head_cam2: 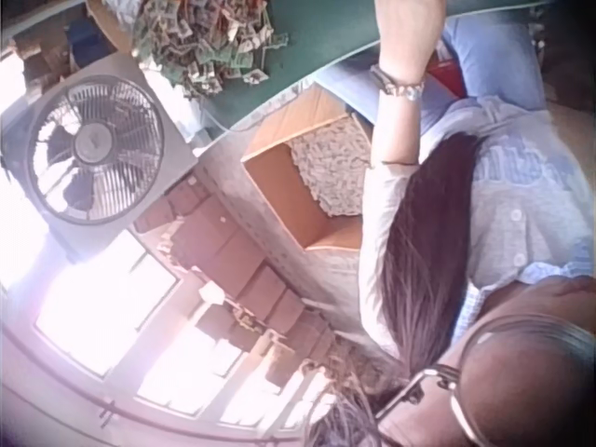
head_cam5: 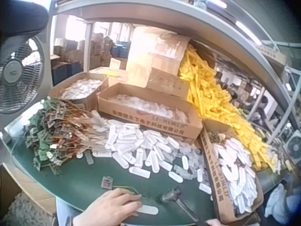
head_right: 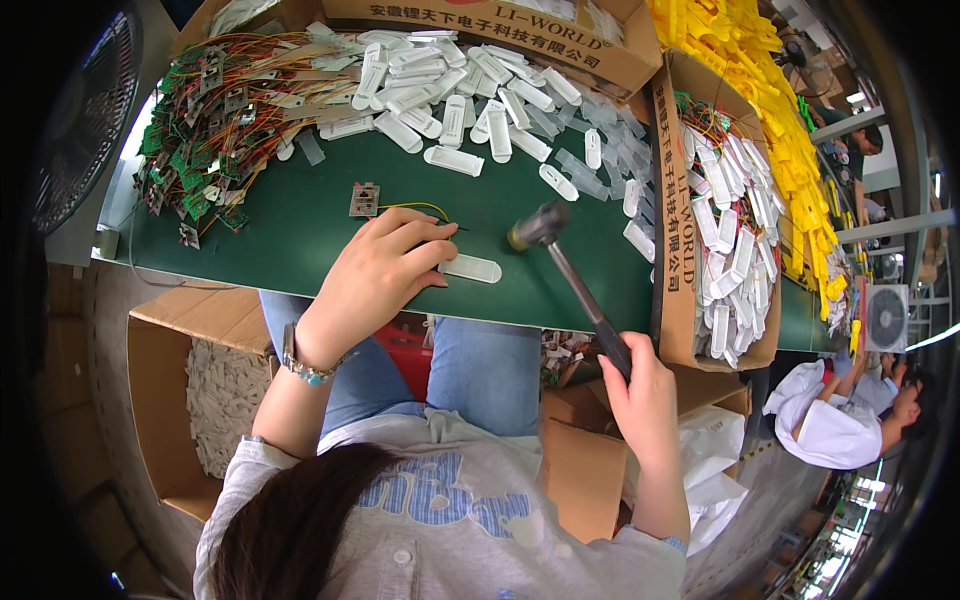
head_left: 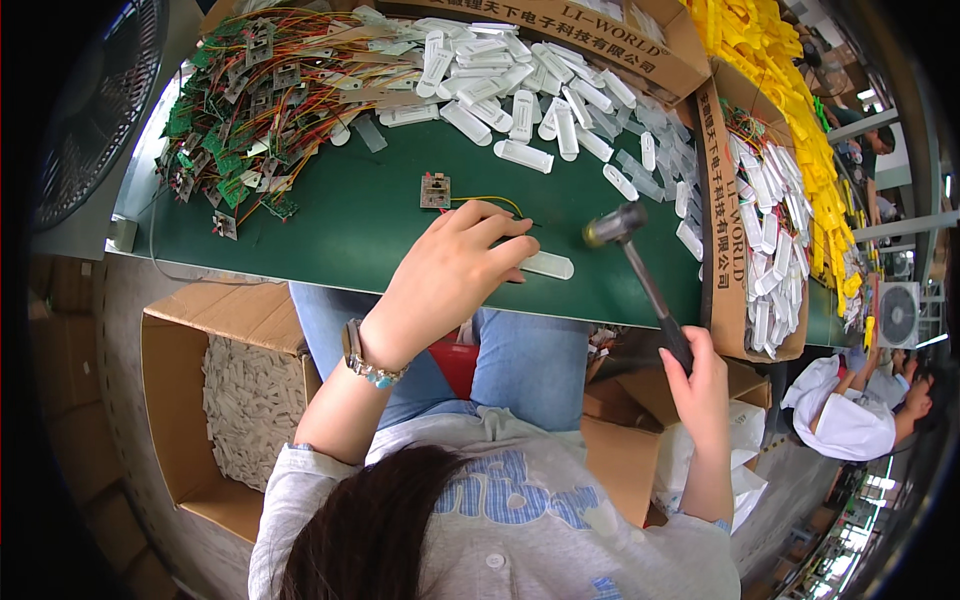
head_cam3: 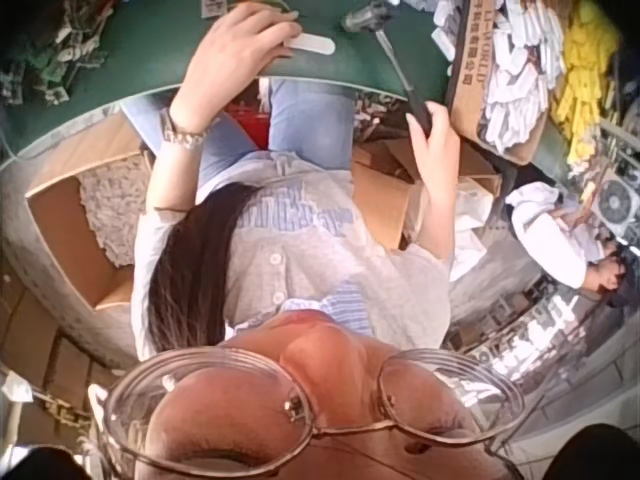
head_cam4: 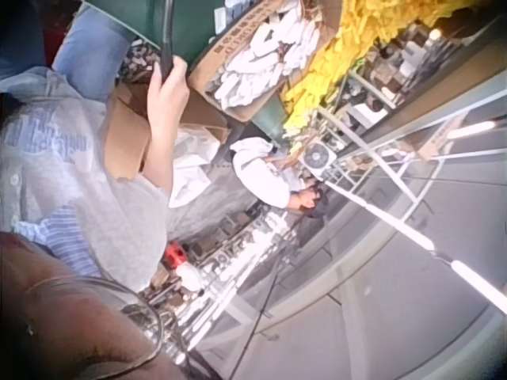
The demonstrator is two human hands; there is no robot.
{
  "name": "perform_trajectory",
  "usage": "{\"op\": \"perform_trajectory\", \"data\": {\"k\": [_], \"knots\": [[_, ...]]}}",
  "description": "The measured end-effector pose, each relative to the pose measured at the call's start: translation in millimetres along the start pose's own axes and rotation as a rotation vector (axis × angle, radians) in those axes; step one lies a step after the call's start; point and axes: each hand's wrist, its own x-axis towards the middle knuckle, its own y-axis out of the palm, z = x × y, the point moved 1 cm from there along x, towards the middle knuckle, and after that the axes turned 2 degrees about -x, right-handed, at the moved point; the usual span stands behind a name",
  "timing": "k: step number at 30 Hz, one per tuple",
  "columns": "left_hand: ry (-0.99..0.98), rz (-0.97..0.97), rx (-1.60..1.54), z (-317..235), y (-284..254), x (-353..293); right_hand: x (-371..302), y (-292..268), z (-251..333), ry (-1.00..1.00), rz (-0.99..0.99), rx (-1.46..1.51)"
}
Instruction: The person assembles circuit boards into plastic housings by hand, securing them in place with a mallet.
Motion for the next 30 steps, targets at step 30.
{"op": "perform_trajectory", "data": {"k": [30], "knots": [[-0.069, -0.047, -0.15, 0, -3, 1, 9, 13, 21, -0.135, -0.332, 0.41]]}}
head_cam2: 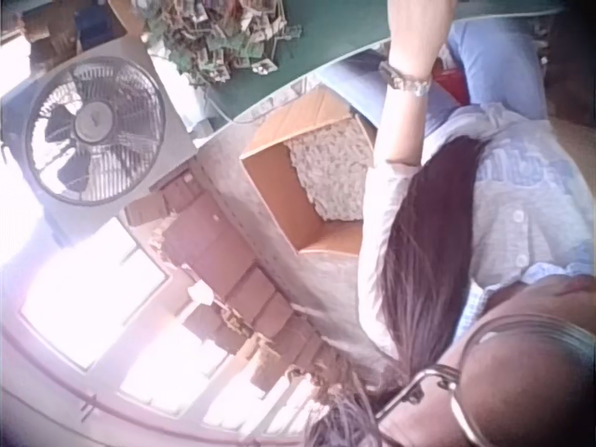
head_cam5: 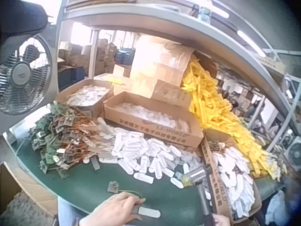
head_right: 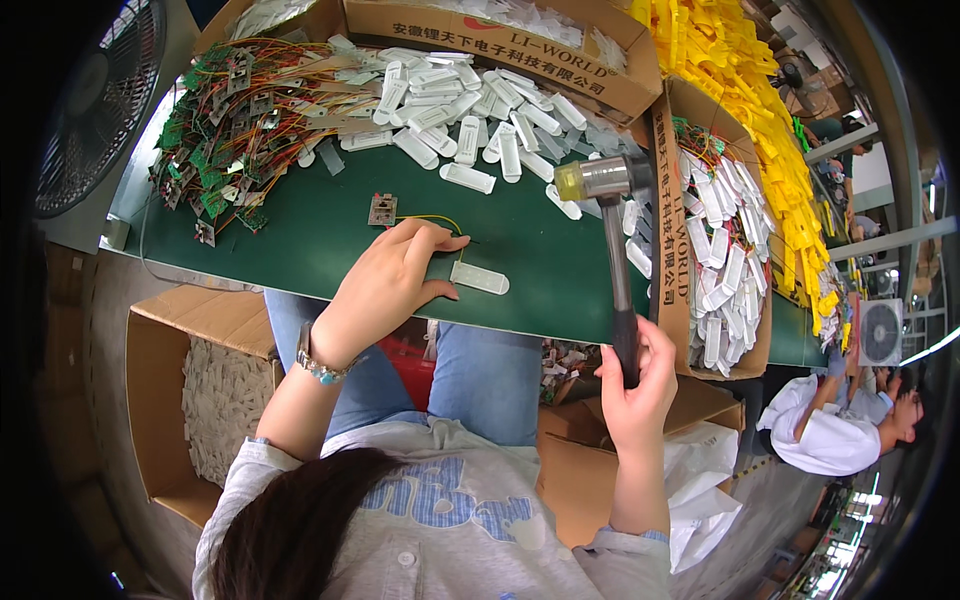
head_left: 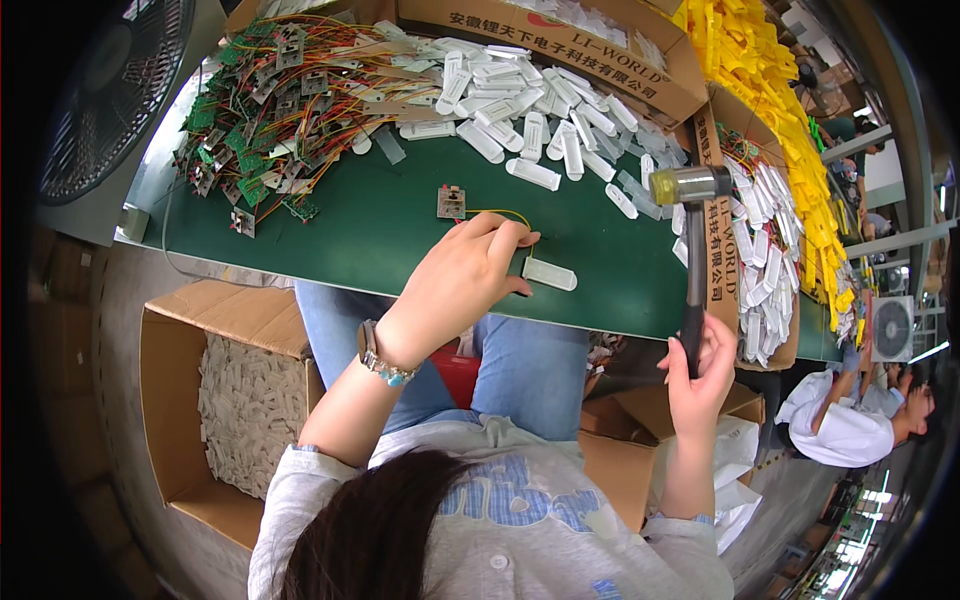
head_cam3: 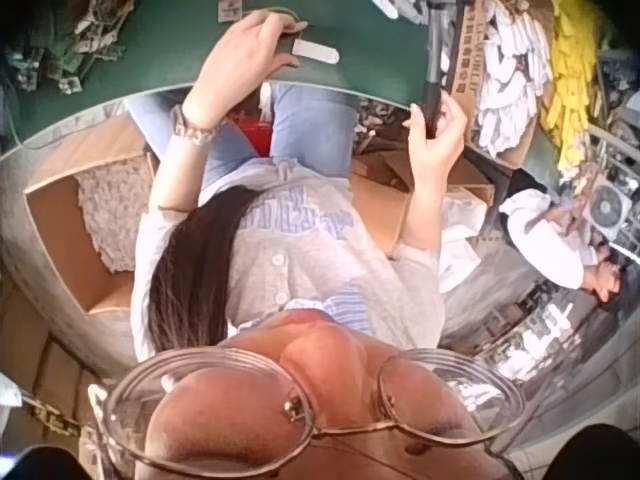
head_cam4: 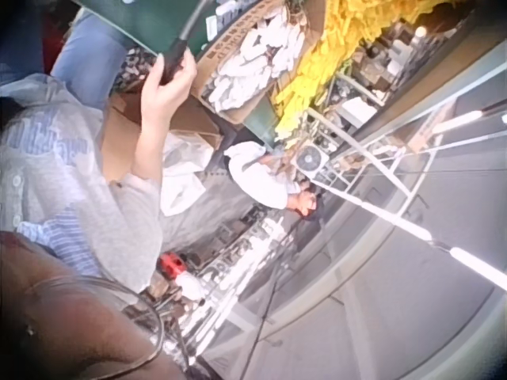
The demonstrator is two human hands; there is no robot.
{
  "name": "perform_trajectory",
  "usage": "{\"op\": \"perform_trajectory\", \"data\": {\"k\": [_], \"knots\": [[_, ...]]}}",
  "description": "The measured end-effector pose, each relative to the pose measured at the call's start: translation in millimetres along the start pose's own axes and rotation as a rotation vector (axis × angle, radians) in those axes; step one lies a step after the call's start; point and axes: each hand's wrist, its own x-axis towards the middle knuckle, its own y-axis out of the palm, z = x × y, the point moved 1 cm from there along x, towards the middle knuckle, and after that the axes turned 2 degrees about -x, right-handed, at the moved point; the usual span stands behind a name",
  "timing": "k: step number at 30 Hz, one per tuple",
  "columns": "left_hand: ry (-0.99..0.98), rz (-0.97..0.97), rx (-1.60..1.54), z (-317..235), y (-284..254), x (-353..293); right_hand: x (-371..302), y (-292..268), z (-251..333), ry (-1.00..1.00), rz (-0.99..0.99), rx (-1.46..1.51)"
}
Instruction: The person assembles circuit boards into plastic housings by hand, securing them in place with a mallet.
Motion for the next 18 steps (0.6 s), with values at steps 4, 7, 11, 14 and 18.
{"op": "perform_trajectory", "data": {"k": [4, 7, 11, 14, 18], "knots": [[-0.021, 0.015, 0.021, -1, -1, -2, 39, -8, -5, -0.155, 0.239, -0.35], [-0.023, 0.019, 0.03, -2, 1, -3, 58, 2, -13, -0.233, 0.384, -0.497], [-0.025, 0.017, 0.034, -1, 1, -1, 89, 14, 5, -0.463, 0.287, -0.636], [-0.012, 0.014, 0.047, 2, 0, -3, 131, 42, 17, -0.466, 0.213, -0.501], [-0.001, 0.0, 0.037, 3, -1, -2, 187, 88, 18, -0.349, 0.229, -0.47]]}}
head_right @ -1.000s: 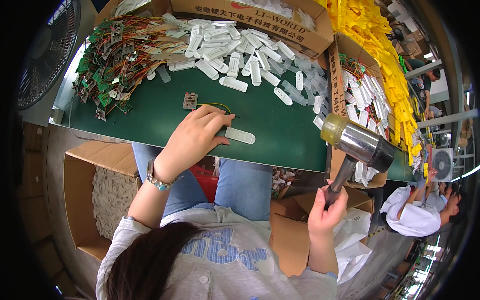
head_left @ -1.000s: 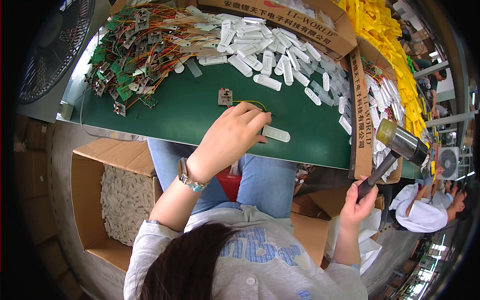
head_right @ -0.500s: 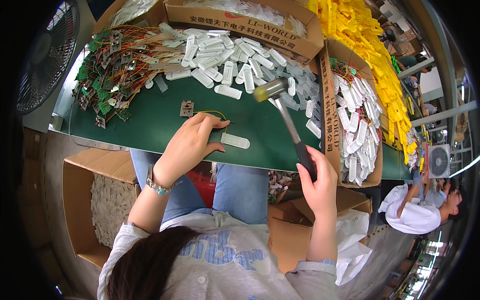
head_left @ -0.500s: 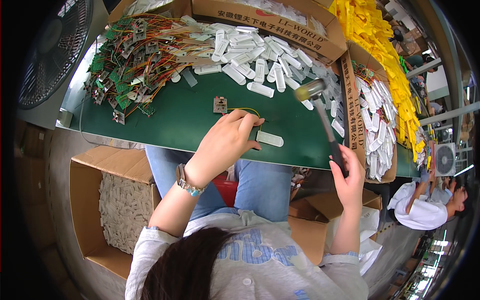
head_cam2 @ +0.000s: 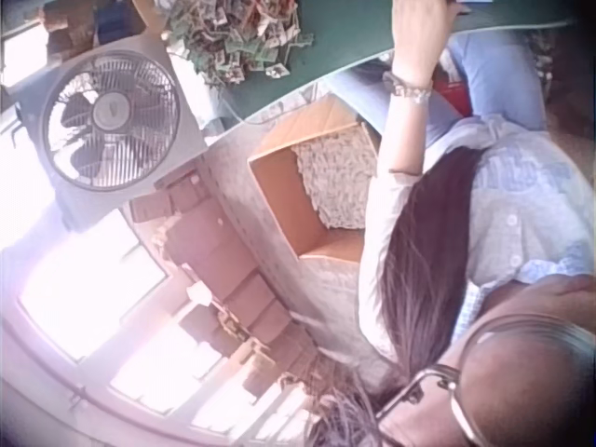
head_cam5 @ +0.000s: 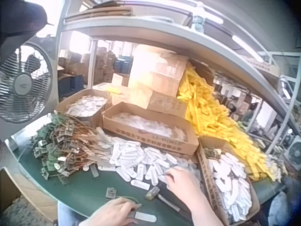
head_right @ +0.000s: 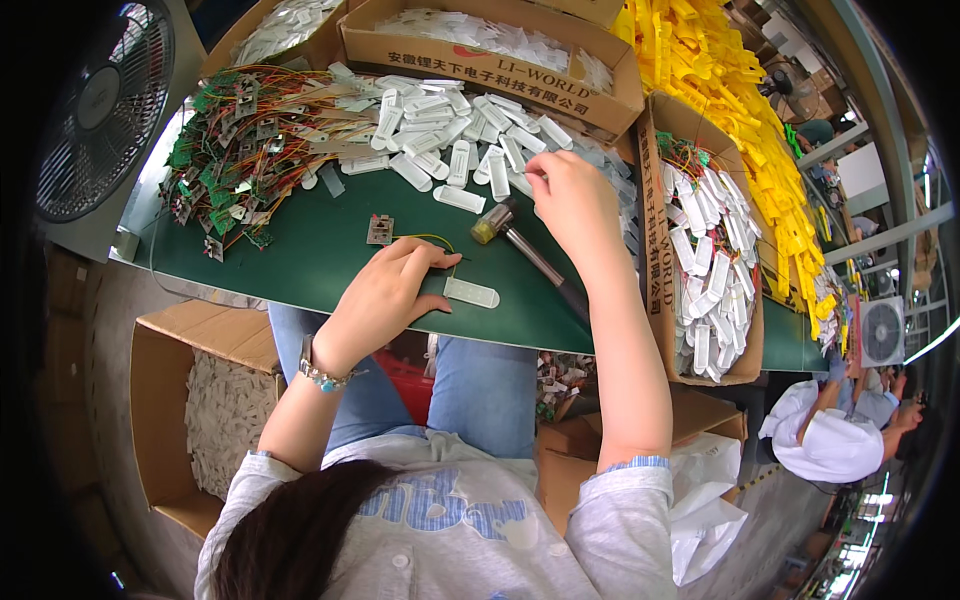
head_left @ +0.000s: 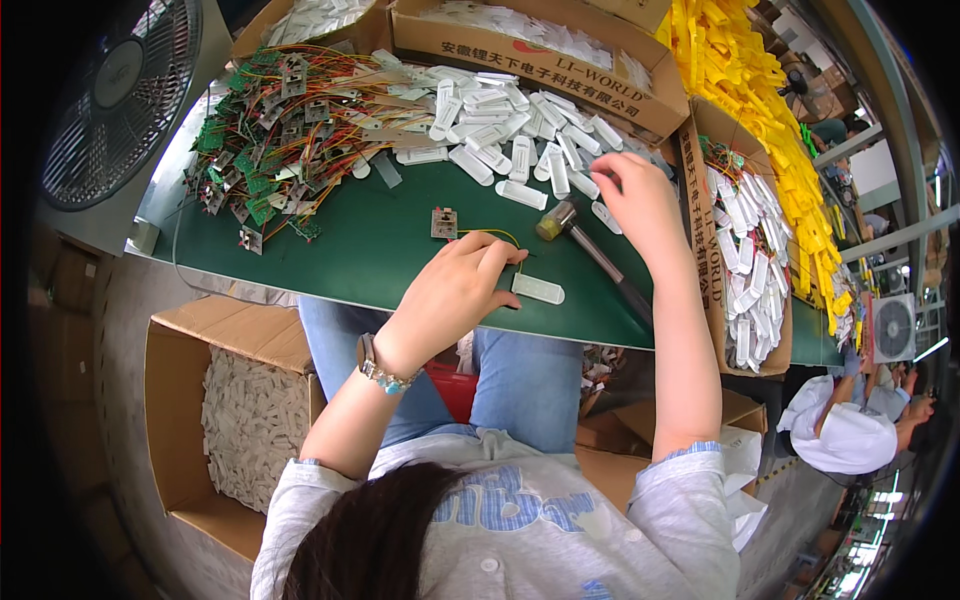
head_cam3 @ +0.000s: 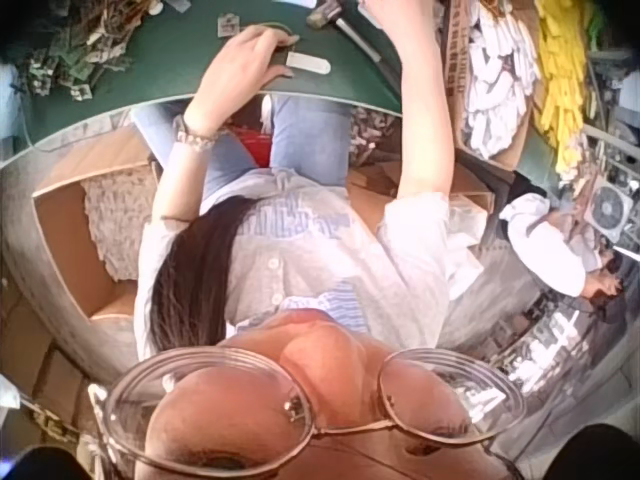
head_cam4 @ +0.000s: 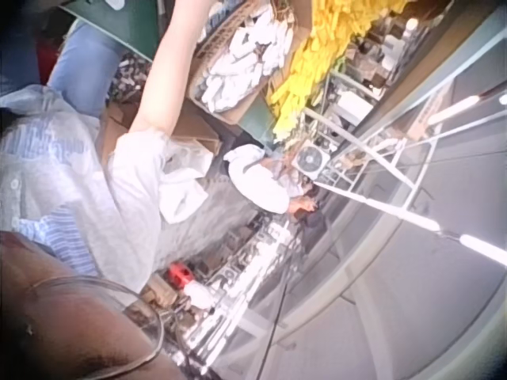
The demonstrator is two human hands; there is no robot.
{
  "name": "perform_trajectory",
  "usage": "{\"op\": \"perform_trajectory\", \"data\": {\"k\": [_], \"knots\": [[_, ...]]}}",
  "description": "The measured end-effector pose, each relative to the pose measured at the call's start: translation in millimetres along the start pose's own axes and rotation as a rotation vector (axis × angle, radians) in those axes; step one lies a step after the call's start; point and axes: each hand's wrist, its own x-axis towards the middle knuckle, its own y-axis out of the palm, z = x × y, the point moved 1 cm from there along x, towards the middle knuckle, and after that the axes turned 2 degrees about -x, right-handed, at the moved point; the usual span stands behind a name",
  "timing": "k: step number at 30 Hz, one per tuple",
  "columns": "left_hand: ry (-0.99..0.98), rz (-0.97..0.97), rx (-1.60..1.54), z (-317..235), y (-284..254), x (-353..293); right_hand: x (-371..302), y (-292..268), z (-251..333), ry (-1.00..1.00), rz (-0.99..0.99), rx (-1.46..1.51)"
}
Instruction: The person assembles circuit boards into plastic housings by hand, securing them in place with a mallet.
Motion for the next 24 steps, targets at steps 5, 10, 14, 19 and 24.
{"op": "perform_trajectory", "data": {"k": [5, 10, 14, 19, 24], "knots": [[-0.004, 0.019, -0.019, -2, 1, 1, 38, 42, -19, 0.087, 0.133, -0.254], [0.023, 0.007, -0.024, -2, 1, 1, 30, 34, -28, -0.028, 0.076, -0.293], [-0.009, 0.014, -0.016, -1, 1, -1, -3, 0, 4, 0.036, -0.032, -0.039], [0.016, 0.011, -0.009, -2, 1, 1, -65, -14, 23, 0.084, -0.08, 0.37], [0.056, 0.005, 0.026, -2, -1, 1, -103, -5, 26, 0.097, -0.019, 0.361]]}}
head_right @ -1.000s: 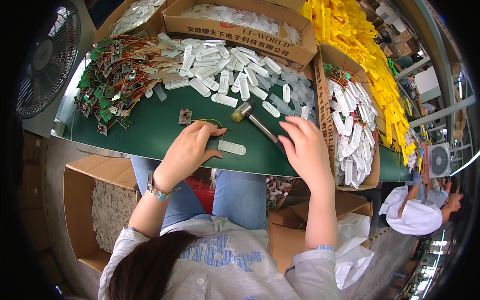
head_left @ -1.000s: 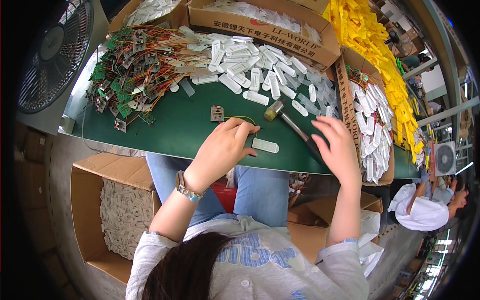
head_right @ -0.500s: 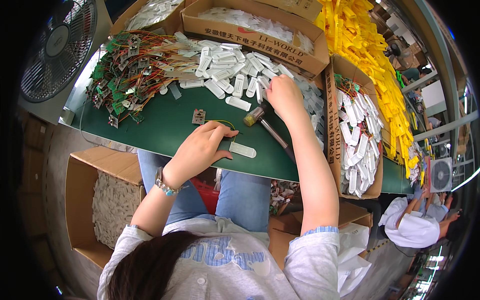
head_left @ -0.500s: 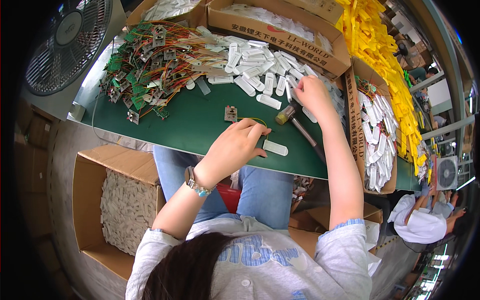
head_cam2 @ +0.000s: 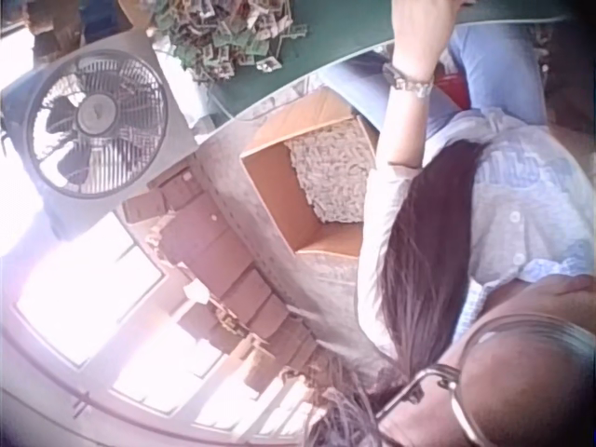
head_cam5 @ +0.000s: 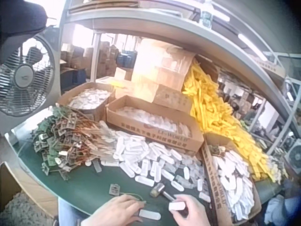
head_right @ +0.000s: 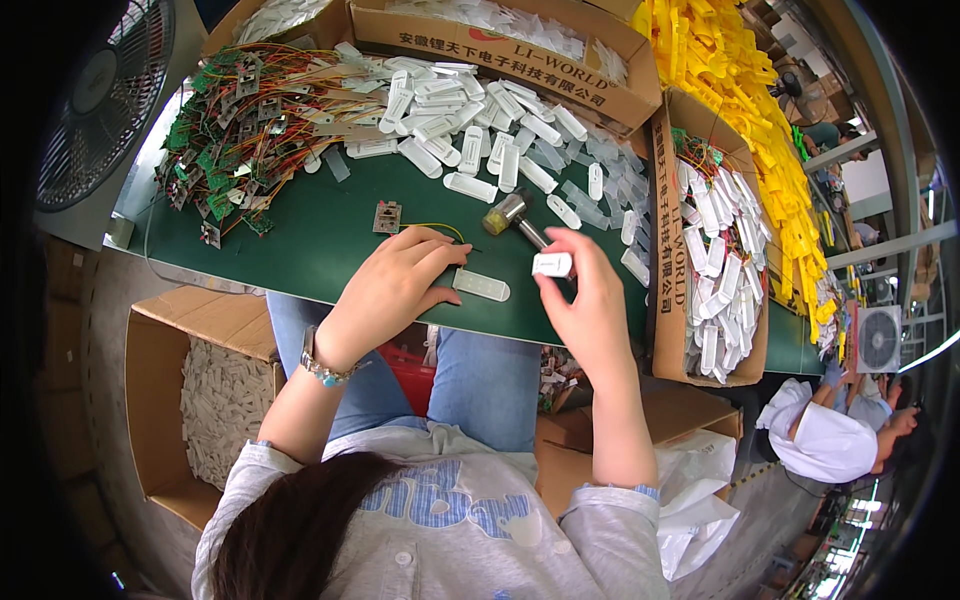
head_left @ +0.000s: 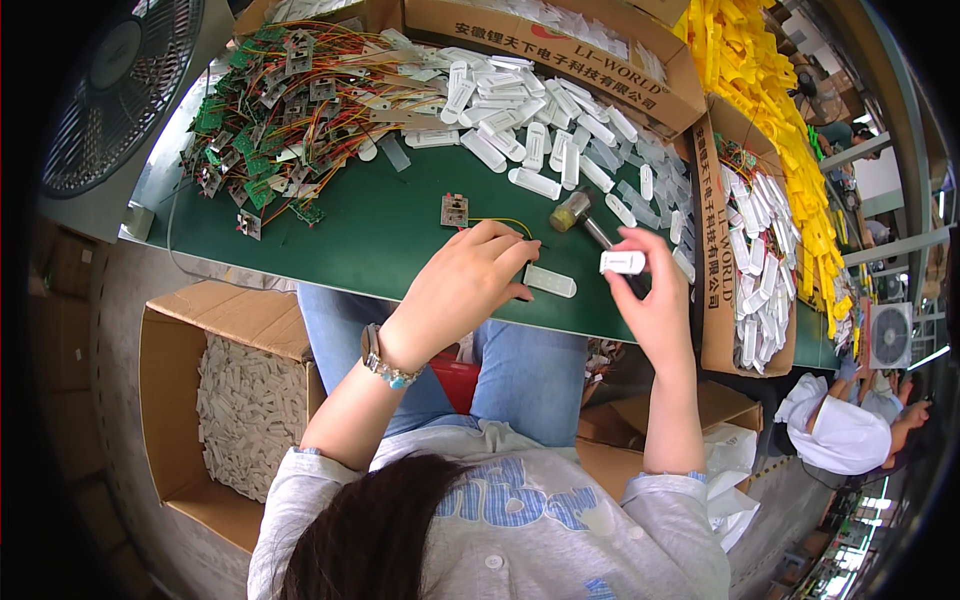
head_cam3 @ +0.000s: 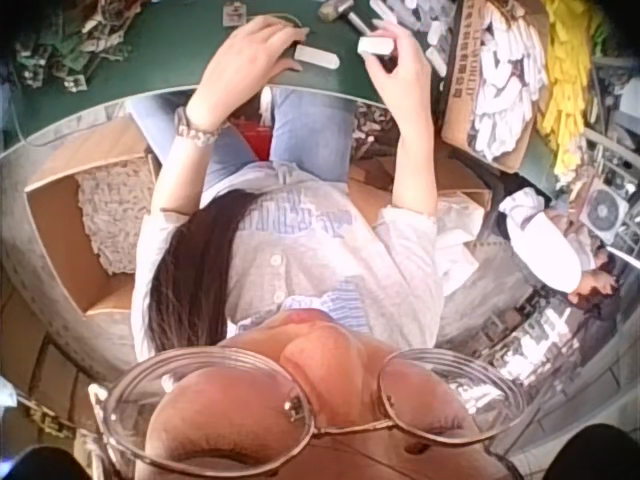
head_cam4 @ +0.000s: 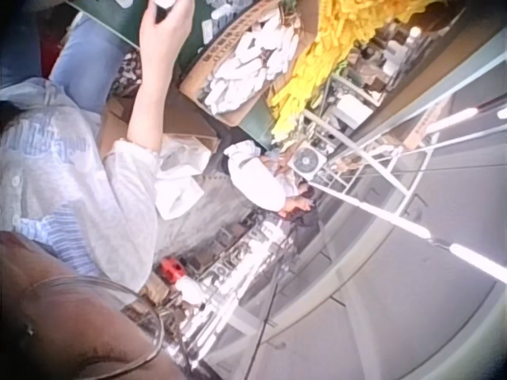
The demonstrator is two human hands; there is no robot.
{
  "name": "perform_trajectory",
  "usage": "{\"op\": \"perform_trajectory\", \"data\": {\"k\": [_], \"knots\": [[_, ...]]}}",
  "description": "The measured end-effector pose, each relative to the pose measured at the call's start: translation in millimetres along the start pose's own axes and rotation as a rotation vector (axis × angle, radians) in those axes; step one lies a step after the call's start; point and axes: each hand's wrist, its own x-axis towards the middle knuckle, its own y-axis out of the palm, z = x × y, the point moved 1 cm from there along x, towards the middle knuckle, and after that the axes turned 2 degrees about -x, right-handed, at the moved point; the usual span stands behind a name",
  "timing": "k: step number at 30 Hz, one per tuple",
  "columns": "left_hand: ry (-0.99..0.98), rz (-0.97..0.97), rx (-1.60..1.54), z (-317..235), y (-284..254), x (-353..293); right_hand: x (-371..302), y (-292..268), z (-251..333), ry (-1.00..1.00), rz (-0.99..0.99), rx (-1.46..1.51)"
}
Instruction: The person assembles circuit boards into plastic housings by hand, securing them in place with a mallet.
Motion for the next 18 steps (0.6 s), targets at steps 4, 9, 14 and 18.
{"op": "perform_trajectory", "data": {"k": [4, 9, 14, 18], "knots": [[-0.009, -0.005, -0.014, 2, 5, 0, -12, 18, -8, -0.185, -0.05, -0.215], [-0.039, -0.037, -0.024, -1, 4, -2, -19, 32, 14, -0.329, -0.084, -0.454], [-0.071, -0.175, 0.145, -6, 2, -3, -12, 43, 24, -0.476, -0.023, -0.378], [-0.156, -0.235, 0.204, 0, 12, -5, 7, 7, 33, -0.519, -0.161, -0.432]]}}
